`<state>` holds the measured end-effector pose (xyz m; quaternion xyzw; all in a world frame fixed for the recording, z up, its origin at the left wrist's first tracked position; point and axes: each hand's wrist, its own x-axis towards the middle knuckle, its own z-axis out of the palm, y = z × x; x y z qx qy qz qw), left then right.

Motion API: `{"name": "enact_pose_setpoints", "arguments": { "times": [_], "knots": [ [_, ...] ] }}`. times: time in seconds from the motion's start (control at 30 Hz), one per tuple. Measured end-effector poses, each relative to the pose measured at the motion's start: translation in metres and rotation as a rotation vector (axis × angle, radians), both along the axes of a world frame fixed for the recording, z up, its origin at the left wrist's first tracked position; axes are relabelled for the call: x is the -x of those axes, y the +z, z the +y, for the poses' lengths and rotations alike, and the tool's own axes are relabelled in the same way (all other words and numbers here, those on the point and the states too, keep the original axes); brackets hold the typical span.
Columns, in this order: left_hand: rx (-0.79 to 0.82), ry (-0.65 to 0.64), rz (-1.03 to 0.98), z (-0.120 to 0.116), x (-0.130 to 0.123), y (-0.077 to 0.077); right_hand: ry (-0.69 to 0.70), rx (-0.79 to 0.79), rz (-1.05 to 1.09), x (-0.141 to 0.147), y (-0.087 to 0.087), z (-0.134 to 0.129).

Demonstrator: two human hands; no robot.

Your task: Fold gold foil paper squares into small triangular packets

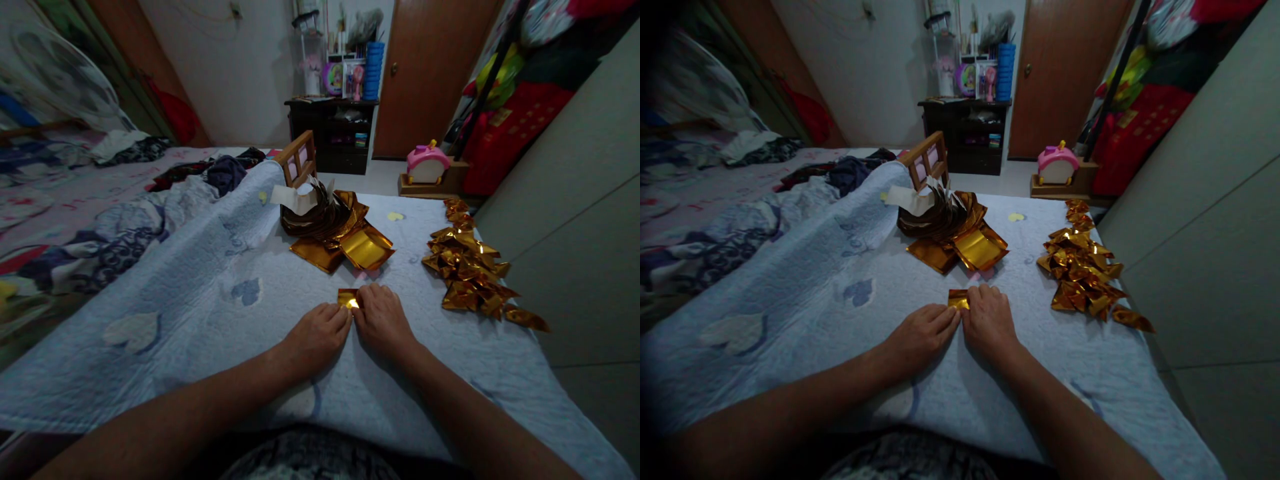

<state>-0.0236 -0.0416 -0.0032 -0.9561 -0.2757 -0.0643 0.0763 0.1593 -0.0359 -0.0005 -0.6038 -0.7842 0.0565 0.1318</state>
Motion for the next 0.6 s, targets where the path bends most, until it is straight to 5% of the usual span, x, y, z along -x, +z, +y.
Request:
{"name": "enact_pose_setpoints", "arguments": {
  "times": [0.6],
  "knots": [
    [-0.047, 0.079, -0.045, -0.010, 0.000, -0.006, -0.003, 0.051, -0.067, -0.043, 0.002, 0.005]
  ]
}}
